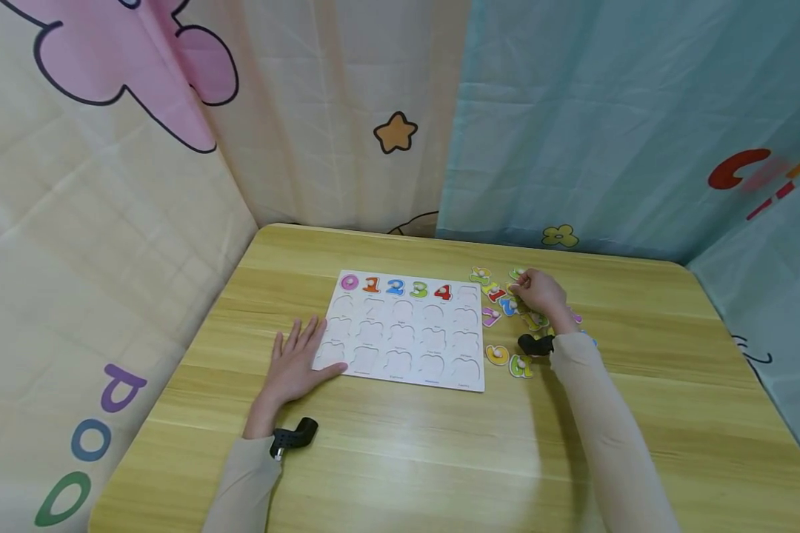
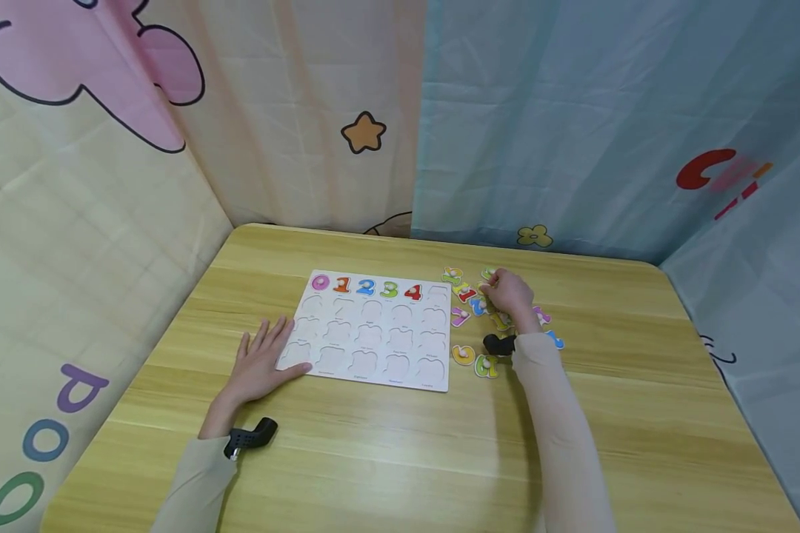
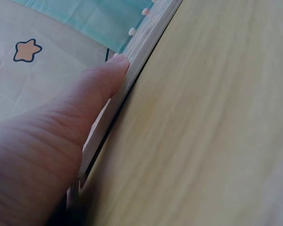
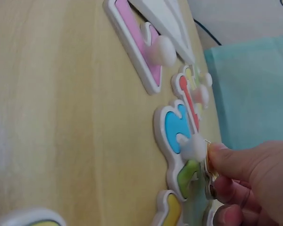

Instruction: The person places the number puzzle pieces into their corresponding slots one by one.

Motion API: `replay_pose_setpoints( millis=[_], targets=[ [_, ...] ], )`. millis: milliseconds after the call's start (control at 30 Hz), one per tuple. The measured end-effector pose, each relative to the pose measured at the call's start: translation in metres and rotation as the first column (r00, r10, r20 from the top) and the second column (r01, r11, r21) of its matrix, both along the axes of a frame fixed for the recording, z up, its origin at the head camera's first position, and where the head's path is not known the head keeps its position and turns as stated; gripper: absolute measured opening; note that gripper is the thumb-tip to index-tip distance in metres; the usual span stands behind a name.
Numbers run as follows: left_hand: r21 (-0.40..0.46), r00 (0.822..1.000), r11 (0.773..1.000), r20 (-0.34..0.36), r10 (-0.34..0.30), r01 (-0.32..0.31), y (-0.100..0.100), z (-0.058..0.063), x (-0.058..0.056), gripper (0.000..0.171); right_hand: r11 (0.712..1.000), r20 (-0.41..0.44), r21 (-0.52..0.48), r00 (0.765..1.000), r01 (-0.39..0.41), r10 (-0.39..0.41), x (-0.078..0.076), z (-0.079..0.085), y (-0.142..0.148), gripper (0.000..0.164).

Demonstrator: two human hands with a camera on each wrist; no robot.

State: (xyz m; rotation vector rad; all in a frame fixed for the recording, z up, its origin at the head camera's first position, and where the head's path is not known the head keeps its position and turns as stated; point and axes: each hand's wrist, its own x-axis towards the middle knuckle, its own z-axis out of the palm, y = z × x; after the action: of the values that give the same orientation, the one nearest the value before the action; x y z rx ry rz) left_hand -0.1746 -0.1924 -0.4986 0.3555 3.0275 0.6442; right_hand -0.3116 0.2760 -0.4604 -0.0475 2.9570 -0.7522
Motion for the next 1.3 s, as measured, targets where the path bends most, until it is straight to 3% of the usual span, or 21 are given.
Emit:
replay_pose_setpoints(
  millis=[133, 267, 400, 600, 800, 1033, 1300],
  targets=[
    [-0.004, 1.000, 1.000, 0.008, -0.004, 0.004, 0.001, 0.000, 0.000, 0.099, 1.000, 0.003, 0.013, 1.000, 0.008, -0.008, 0.005, 0.007, -0.004, 0.029],
    [-0.002, 1.000, 1.000, 0.008, 0.000, 0.000, 0.000, -0.001, -0.001, 0.099, 0.998, 0.020, -0.059, 1.000, -0.021, 0.022, 0.007, 0.012, -0.019, 0.033],
    [0.001, 1.000, 1.000, 0.005, 0.001, -0.001, -0.001, 0.000, -0.002, 0.099, 0.990, 0.029, -0.123, 0.997, -0.069, 0.073, 0.005, 0.010, -0.043, 0.035],
    [0.000, 1.000, 1.000, 0.018, 0.002, -0.002, 0.000, -0.002, -0.002, 0.100, 0.991, 0.060, -0.096, 0.993, -0.095, 0.101, 0.002, 0.004, -0.073, 0.033],
    [-0.005, 1.000, 1.000, 0.016, 0.006, -0.005, -0.001, -0.002, 0.000, 0.098, 0.996, 0.087, -0.045, 0.992, -0.082, 0.086, -0.002, -0.001, -0.085, 0.035],
    [0.001, 1.000, 1.000, 0.005, 0.005, -0.005, -0.001, -0.001, -0.001, 0.098, 0.980, 0.207, -0.201, 0.977, 0.000, 0.042, -0.007, -0.003, -0.083, 0.036],
    [0.011, 1.000, 1.000, 0.009, 0.000, 0.000, 0.000, -0.002, -0.001, 0.098, 0.972, 0.254, -0.230, 0.967, 0.046, 0.015, -0.009, -0.006, -0.081, 0.036]
  ],
)
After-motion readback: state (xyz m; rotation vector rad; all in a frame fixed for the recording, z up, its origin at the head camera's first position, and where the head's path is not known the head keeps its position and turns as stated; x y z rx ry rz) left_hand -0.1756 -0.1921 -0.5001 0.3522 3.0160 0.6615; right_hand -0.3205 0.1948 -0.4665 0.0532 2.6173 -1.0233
